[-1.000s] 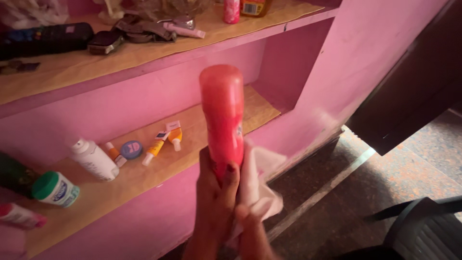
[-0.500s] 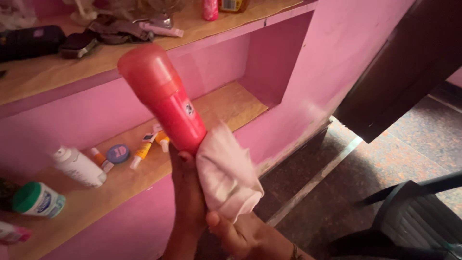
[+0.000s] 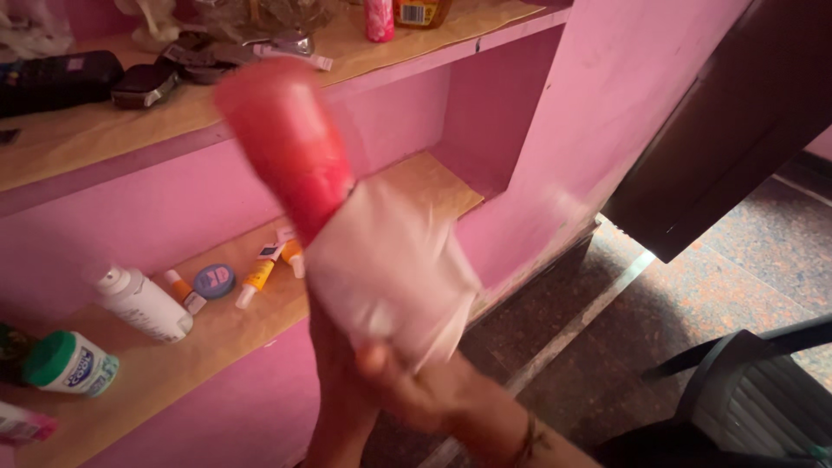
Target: The person wipes various cosmetic bottles and containers on a pink shelf using a white cloth. They handle items one by one, including a green-lidded jar, a white bottle, a small orange tube, and a red aerosol can, wiping each before placing it back on the shelf.
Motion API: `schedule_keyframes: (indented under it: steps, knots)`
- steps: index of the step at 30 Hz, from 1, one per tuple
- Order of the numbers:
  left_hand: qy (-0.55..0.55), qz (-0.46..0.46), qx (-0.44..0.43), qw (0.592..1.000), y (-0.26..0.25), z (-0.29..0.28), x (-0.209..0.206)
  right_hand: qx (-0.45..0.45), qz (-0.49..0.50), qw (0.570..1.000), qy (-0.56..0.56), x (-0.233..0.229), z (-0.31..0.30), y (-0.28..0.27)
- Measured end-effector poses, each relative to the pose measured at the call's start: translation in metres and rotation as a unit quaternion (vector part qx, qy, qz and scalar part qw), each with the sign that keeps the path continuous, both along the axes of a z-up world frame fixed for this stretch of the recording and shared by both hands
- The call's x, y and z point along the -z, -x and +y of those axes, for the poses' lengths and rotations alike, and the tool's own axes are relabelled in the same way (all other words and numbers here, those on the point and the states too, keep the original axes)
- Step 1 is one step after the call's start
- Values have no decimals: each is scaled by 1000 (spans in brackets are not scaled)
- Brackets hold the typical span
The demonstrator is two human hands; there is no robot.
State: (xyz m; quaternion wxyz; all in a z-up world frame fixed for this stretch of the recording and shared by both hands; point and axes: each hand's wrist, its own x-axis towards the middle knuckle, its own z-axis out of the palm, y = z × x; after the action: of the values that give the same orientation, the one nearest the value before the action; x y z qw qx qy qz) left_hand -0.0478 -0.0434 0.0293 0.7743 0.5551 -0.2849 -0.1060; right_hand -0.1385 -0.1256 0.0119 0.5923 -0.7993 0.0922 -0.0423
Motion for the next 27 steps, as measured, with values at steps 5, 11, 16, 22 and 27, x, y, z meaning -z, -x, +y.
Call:
schedule_keyframes:
  steps: [5, 11, 16, 22, 27]
  knots:
    - [15, 5, -7, 1000, -18, -1, 4, -7, -50, 998, -33, 30, 19, 7]
    - [5, 1, -13, 1000, -11, 12, 17, 77, -168, 982, -33, -4, 14, -14]
    - [-17, -30, -13, 999, 2, 22, 36, 49, -91, 994, -27, -10, 9, -13]
    - [-58, -123, -44, 990, -2, 28, 64, -6, -77, 996, -34, 23, 24, -4]
    - [-72, -170, -21, 983, -2, 22, 72, 45, -144, 989, -4, -16, 5, -17]
